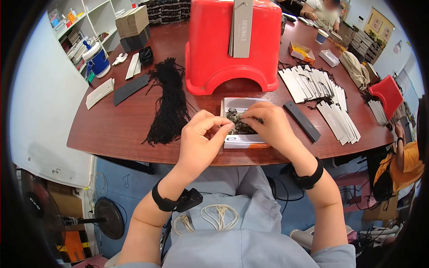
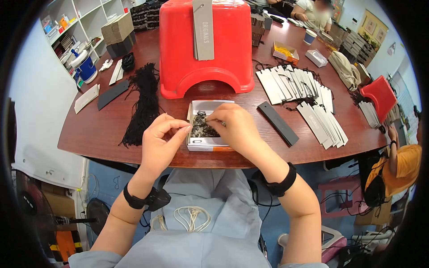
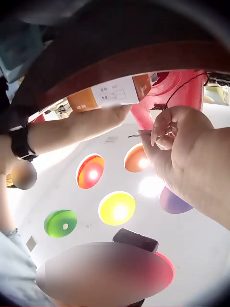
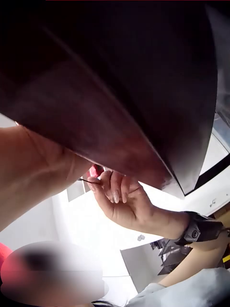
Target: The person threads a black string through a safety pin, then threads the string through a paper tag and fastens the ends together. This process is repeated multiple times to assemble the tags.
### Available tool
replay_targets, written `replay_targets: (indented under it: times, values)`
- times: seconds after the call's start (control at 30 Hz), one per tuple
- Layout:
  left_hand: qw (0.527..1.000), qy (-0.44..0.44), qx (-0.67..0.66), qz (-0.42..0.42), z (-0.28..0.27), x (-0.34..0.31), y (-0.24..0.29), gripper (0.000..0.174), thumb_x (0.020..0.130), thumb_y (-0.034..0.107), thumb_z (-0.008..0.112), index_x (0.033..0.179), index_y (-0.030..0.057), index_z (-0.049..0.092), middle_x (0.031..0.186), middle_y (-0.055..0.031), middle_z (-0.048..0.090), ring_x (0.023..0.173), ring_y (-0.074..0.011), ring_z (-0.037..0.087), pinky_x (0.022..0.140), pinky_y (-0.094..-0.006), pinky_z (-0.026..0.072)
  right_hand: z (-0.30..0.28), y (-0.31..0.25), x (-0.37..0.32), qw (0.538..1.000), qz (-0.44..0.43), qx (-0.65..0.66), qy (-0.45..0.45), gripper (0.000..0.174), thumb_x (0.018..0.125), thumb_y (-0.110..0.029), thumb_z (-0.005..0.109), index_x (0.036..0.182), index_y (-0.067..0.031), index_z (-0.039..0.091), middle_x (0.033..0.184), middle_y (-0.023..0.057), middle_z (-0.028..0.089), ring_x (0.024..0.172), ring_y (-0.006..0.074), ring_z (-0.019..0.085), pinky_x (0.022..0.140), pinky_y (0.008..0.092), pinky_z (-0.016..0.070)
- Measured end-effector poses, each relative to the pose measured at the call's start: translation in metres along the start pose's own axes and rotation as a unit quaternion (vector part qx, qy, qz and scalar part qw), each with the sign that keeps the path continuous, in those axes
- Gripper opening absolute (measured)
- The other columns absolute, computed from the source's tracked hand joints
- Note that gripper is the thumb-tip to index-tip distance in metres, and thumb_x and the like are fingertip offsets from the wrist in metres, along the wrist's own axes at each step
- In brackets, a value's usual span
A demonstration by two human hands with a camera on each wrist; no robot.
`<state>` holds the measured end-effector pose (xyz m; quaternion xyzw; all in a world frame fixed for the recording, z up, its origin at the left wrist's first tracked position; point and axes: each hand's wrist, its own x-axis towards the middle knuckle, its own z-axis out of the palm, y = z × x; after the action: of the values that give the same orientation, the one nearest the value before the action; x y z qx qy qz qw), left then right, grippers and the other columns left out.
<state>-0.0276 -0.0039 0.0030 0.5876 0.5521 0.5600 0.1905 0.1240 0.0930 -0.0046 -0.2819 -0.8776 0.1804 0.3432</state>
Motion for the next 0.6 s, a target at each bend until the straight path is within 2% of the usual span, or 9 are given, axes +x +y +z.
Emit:
replay_targets:
  times: [0.03, 0.1, 0.13, 0.23, 0.43, 0.6]
  values:
    - [1.0, 0.002, 0.0, -0.001, 0.003, -0.001, -0.001, 0.008, 0.071, 0.003, 0.061, 0.078, 0.0013, 0.061, 0.066, -0.0018, 0.048, 0.052, -0.0059, 0.046, 0.048, -0.0183, 0.0374, -0.002, -0.001, -0.001, 1.0, -0.001, 0.0, -0.001, 0.007, 0.065, -0.008, 0.062, 0.071, -0.0038, 0.062, 0.069, 0.0077, 0.056, 0.068, 0.0234, 0.055, 0.062, 0.0322, 0.0441]
    - [0.998, 0.028, 0.018, 0.05, 0.009, -0.004, -0.003, 0.006, 0.071, 0.002, 0.061, 0.076, 0.0015, 0.06, 0.065, -0.0035, 0.048, 0.05, -0.0076, 0.047, 0.044, -0.0198, 0.0382, -0.01, -0.009, -0.002, 0.99, 0.104, 0.08, 0.043, 0.007, 0.066, -0.007, 0.063, 0.071, -0.0023, 0.062, 0.07, 0.0086, 0.057, 0.064, 0.0204, 0.056, 0.058, 0.0281, 0.0441]
    - [0.997, 0.037, 0.024, 0.066, 0.011, -0.004, -0.002, 0.006, 0.07, 0.002, 0.061, 0.076, 0.0019, 0.059, 0.066, -0.0041, 0.048, 0.049, -0.0085, 0.048, 0.043, -0.0206, 0.0384, -0.011, -0.011, -0.003, 0.988, 0.097, 0.102, 0.063, 0.007, 0.068, -0.006, 0.063, 0.072, 0.0, 0.061, 0.069, 0.0089, 0.058, 0.061, 0.0157, 0.056, 0.056, 0.0247, 0.044]
    - [0.992, 0.065, 0.031, 0.105, 0.016, -0.004, 0.001, 0.007, 0.07, 0.001, 0.061, 0.076, 0.0024, 0.059, 0.066, -0.0036, 0.048, 0.048, -0.0087, 0.049, 0.042, -0.0208, 0.0378, -0.018, -0.023, -0.006, 0.982, 0.132, 0.116, 0.066, 0.009, 0.068, -0.005, 0.063, 0.071, 0.0026, 0.06, 0.068, 0.0095, 0.058, 0.061, 0.014, 0.056, 0.056, 0.0238, 0.0443]
    - [0.986, 0.081, 0.052, 0.137, 0.024, -0.002, 0.001, 0.008, 0.069, 0.001, 0.061, 0.076, 0.0022, 0.058, 0.067, -0.0039, 0.049, 0.045, -0.0101, 0.048, 0.041, -0.0217, 0.0377, -0.019, -0.028, -0.011, 0.98, 0.123, 0.137, 0.071, 0.009, 0.068, -0.005, 0.063, 0.071, 0.0037, 0.06, 0.068, 0.0096, 0.058, 0.061, 0.0134, 0.056, 0.056, 0.0236, 0.0446]
    - [0.985, 0.087, 0.068, 0.13, 0.026, -0.002, 0.001, 0.007, 0.069, 0.001, 0.06, 0.076, 0.0018, 0.058, 0.067, -0.0043, 0.049, 0.046, -0.0104, 0.049, 0.041, -0.0221, 0.0382, -0.017, -0.028, -0.013, 0.98, 0.116, 0.142, 0.073, 0.008, 0.068, -0.004, 0.063, 0.071, 0.003, 0.06, 0.068, 0.0093, 0.057, 0.06, 0.0136, 0.056, 0.056, 0.0238, 0.0445]
